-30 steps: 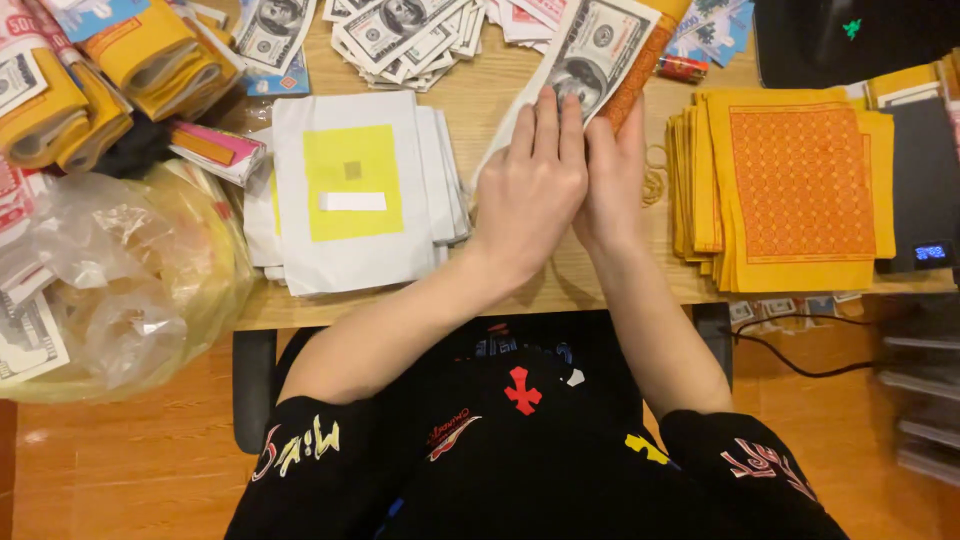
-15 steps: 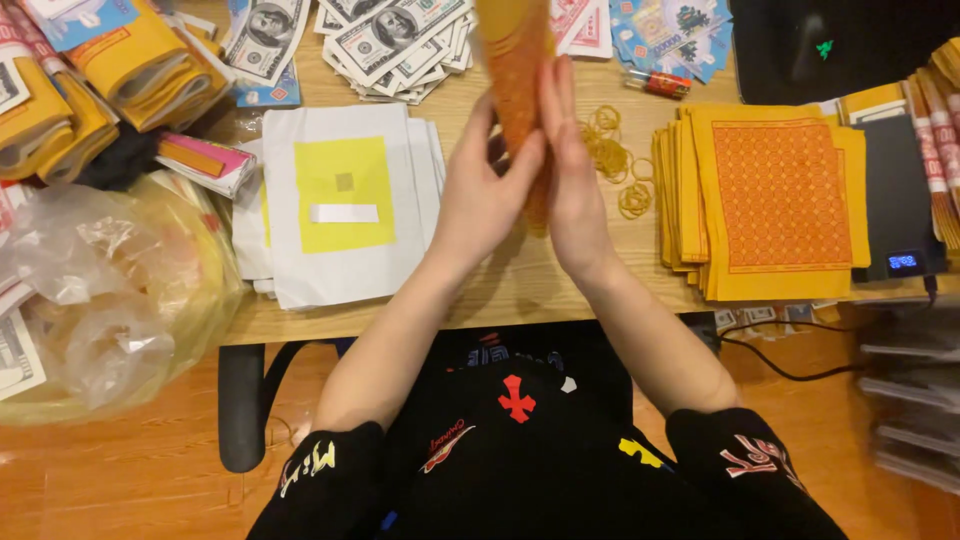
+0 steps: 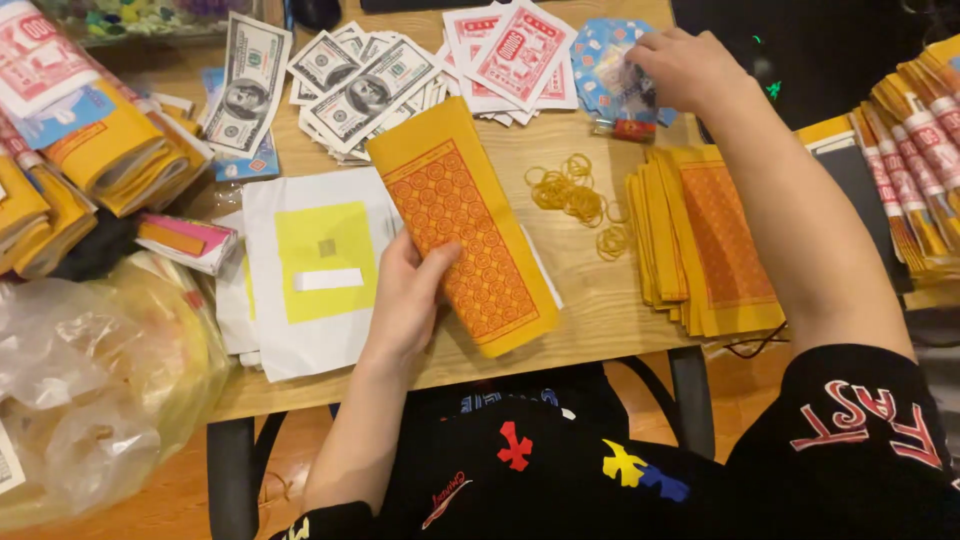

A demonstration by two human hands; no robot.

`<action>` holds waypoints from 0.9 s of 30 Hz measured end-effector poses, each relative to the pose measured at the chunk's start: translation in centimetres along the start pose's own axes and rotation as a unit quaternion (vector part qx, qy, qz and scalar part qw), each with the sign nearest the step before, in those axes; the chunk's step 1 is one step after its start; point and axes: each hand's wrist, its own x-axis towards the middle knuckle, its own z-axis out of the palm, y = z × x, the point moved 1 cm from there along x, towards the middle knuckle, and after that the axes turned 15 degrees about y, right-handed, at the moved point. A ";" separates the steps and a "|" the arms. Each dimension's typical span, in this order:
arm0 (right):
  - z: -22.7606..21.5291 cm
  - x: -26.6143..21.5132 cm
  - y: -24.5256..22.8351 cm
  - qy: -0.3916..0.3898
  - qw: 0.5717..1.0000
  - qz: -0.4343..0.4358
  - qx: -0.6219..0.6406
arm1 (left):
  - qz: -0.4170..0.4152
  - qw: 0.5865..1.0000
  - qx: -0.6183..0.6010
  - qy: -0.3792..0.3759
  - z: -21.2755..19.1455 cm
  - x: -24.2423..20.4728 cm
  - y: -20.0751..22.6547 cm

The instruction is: The person counts a stack of fake bills, fans them out, and then gathers them together. They then pick up other types of colorful play money, place them onto a yellow envelope, and secure the bundle with a rubber band.

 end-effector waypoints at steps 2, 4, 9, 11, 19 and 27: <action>0.8 0.2 -0.3 -0.052 0.999 0.010 0.010 | -0.005 1.000 0.011 -0.025 0.0 0.2 -0.7; 1.5 1.1 -0.2 -0.045 0.999 -0.015 -0.023 | -0.033 0.999 -0.006 -0.042 0.4 0.4 -0.9; 3.2 0.4 0.5 0.059 0.987 -0.079 -0.124 | -0.056 0.998 -0.010 -0.040 0.8 0.3 -0.4; 3.2 0.0 0.5 0.113 0.978 -0.095 -0.150 | -0.054 0.998 -0.008 -0.043 0.7 0.4 -0.5; 3.4 -0.5 0.2 0.317 0.934 0.067 0.153 | -0.082 0.996 -0.016 -0.032 0.2 0.3 -1.2; -14.9 -6.1 -18.0 0.481 0.811 -0.135 0.304 | -0.083 0.996 0.015 -0.013 -0.3 1.4 -3.0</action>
